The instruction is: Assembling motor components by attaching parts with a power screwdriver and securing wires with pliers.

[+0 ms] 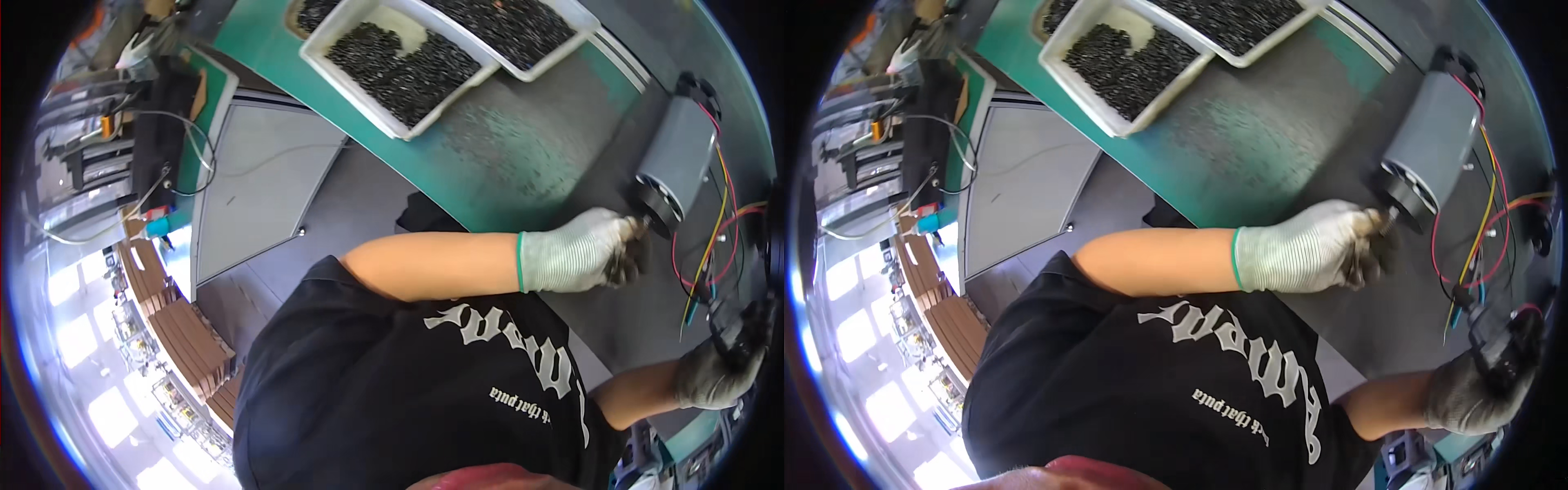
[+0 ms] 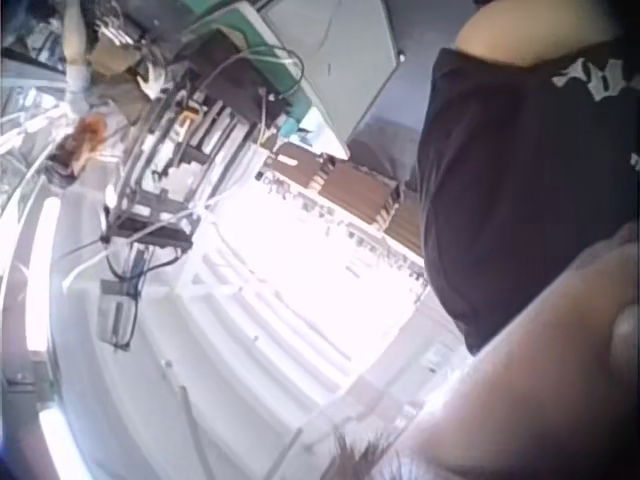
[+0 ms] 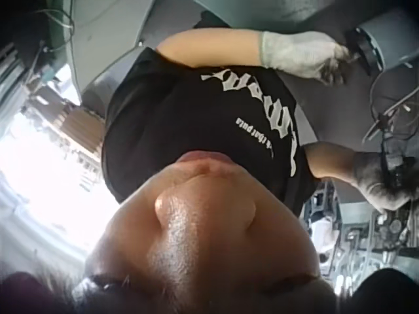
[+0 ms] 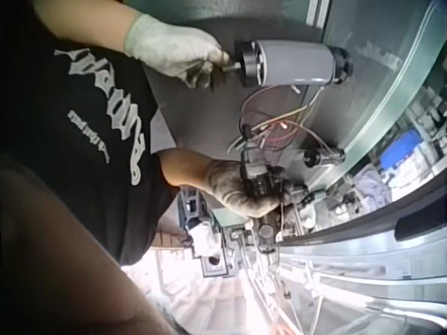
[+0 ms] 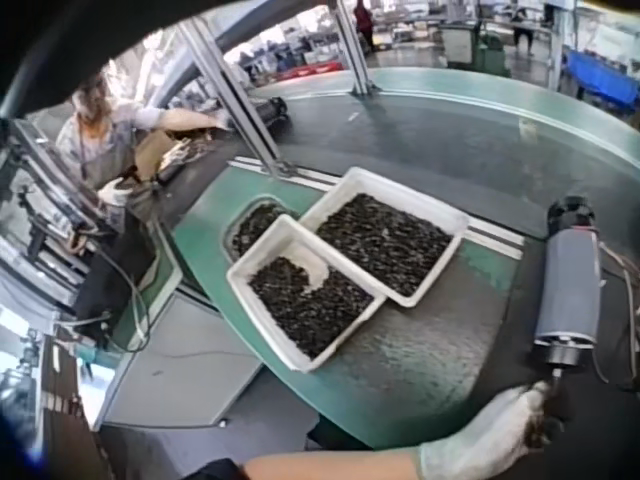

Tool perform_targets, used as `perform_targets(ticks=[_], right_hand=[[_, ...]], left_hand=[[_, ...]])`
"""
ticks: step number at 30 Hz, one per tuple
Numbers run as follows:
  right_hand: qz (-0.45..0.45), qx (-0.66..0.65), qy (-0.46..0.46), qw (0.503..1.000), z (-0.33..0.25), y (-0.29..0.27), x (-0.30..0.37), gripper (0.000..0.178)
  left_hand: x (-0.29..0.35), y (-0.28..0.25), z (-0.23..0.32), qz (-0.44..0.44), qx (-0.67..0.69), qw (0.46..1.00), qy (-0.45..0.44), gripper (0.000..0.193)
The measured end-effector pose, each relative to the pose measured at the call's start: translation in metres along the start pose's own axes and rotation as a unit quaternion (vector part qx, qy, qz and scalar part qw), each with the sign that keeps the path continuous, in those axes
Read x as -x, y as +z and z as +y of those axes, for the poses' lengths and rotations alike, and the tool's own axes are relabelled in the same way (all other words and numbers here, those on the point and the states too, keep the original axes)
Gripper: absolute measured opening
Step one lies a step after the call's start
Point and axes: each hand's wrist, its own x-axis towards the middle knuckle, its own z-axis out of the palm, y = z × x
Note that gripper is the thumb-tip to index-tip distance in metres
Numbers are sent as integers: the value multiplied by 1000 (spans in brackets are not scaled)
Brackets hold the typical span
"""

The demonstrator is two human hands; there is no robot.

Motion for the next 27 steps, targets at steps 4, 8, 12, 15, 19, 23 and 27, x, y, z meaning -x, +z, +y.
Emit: perform_targets(ticks=[4,8,12,15,19,23,27], right_hand=[[64,63,100,991,22,-31,9,40],[3,200,-7,980,29,-74,19,38],[-45,167,2,985,30,-96,23,37],[-52,164,10,985,32,-97,28,36],[-25,120,62,990,27,-90,32,34],[-20,96,72,993,26,-82,34,33],[-54,93,62,992,25,-78,34,33]], left_hand=[[74,-11,55,42,-824,488,284,17],[150,-37,177,499,-771,301,259,21],[148,-72,213,447,-824,272,215,23],[137,-85,220,430,-857,241,151,27],[127,-87,222,482,-851,189,87,26],[127,-90,221,489,-853,158,93,26],[125,-85,230,453,-866,201,64,28]])
